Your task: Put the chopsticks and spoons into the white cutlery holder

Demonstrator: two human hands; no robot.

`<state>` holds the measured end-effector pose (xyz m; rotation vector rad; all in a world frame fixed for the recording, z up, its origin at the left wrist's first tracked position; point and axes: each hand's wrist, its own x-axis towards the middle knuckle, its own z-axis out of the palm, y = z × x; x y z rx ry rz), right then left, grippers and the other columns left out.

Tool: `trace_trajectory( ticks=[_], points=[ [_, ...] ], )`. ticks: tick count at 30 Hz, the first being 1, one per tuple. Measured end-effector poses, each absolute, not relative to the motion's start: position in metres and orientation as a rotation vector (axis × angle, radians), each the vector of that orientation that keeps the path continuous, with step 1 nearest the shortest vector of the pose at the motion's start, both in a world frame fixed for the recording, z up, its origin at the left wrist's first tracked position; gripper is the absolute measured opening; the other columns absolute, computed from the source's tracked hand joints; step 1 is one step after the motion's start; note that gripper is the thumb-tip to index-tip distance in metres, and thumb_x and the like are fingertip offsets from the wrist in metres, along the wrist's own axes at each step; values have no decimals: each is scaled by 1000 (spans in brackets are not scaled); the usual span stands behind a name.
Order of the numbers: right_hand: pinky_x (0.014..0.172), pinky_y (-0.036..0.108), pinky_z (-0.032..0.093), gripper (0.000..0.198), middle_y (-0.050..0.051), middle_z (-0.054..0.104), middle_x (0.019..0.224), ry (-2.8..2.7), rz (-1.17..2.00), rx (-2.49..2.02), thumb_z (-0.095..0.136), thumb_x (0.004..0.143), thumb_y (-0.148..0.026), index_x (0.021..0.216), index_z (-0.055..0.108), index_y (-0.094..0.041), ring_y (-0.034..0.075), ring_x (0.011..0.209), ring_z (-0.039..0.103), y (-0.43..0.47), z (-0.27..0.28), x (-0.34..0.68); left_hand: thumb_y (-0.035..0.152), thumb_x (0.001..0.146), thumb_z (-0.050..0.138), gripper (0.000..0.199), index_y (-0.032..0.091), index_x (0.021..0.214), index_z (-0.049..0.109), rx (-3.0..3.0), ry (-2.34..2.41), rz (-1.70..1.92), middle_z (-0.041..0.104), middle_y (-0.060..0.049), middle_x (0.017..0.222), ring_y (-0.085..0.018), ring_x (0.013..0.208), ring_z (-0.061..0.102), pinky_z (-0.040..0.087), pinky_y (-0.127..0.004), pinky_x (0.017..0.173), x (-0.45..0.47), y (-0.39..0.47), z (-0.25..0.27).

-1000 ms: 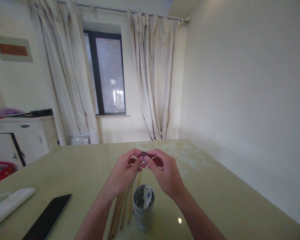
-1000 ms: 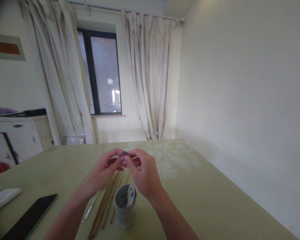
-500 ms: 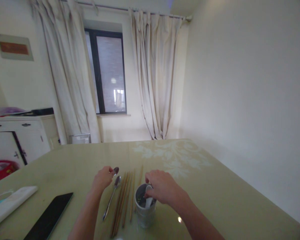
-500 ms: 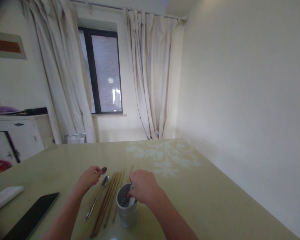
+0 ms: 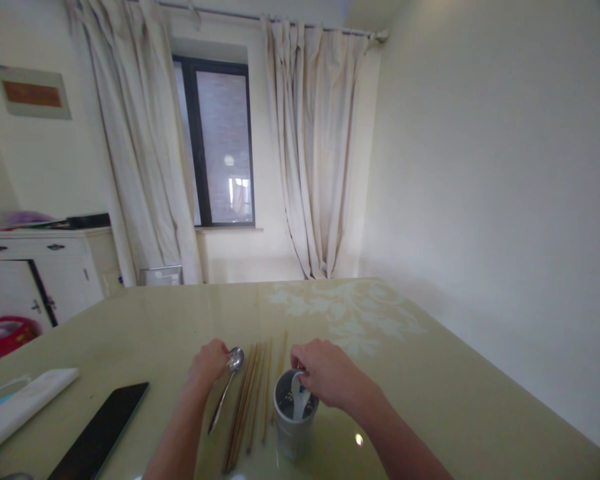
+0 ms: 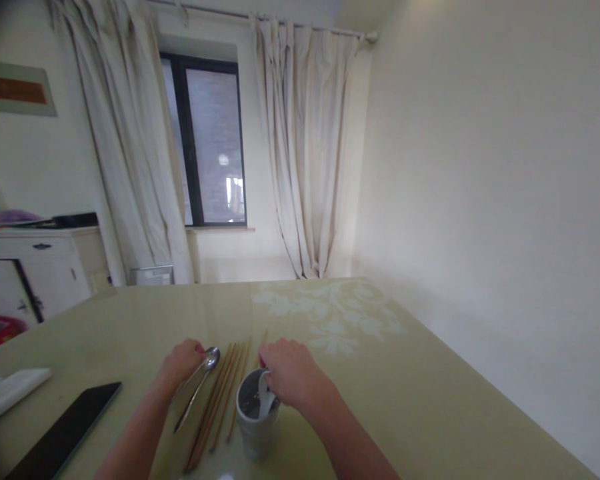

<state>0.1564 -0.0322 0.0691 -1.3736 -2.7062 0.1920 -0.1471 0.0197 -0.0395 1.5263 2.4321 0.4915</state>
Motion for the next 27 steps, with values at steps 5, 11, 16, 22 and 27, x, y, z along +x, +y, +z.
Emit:
trace_trajectory(
  ticks=[5, 11, 16, 22, 27],
  points=[
    [68, 30, 42, 22, 11, 83, 90, -2698, 119, -1305, 63, 85, -13, 87, 83, -21, 26, 85, 75, -32, 70, 154, 24, 85, 63, 16, 17, 91, 76, 1523, 2449, 464, 81, -23, 108, -36, 105, 78, 54, -36, 82, -142, 15, -39],
    [63, 27, 39, 23, 5, 80, 76, -2592, 172, -1113, 65, 85, -9, 74, 81, -21, 19, 70, 70, -35, 94, 172, 21, 89, 59, 19, 14, 91, 76, 1572, 2404, 549, 80, -25, 107, -37, 105, 76, 54, -42, 87, -136, 10, -11],
    [68, 24, 50, 23, 3, 84, 88, -2198, 317, -932, 64, 93, -12, 97, 85, -22, 17, 74, 74, -41, 117, 192, 43, 101, 52, 36, 19, 113, 74, 1866, 1864, 1029, 81, -9, 112, -22, 101, 74, 55, -32, 91, -97, -7, 59],
    [71, 26, 60, 26, 6, 85, 100, -1846, 343, -795, 66, 94, -18, 112, 84, -20, 19, 79, 79, -44, 111, 178, 51, 98, 62, 36, 20, 108, 75, 1972, 1096, 1167, 80, -6, 102, -20, 92, 72, 55, -29, 81, -14, -55, 111],
    [70, 28, 62, 28, 8, 85, 101, -1822, 512, -834, 70, 96, -32, 118, 82, -19, 21, 82, 80, -37, 105, 174, 50, 92, 65, 32, 19, 98, 72, 1900, 1240, 1242, 76, -3, 84, -17, 73, 67, 48, -24, 62, -28, -38, 95]
  ],
)
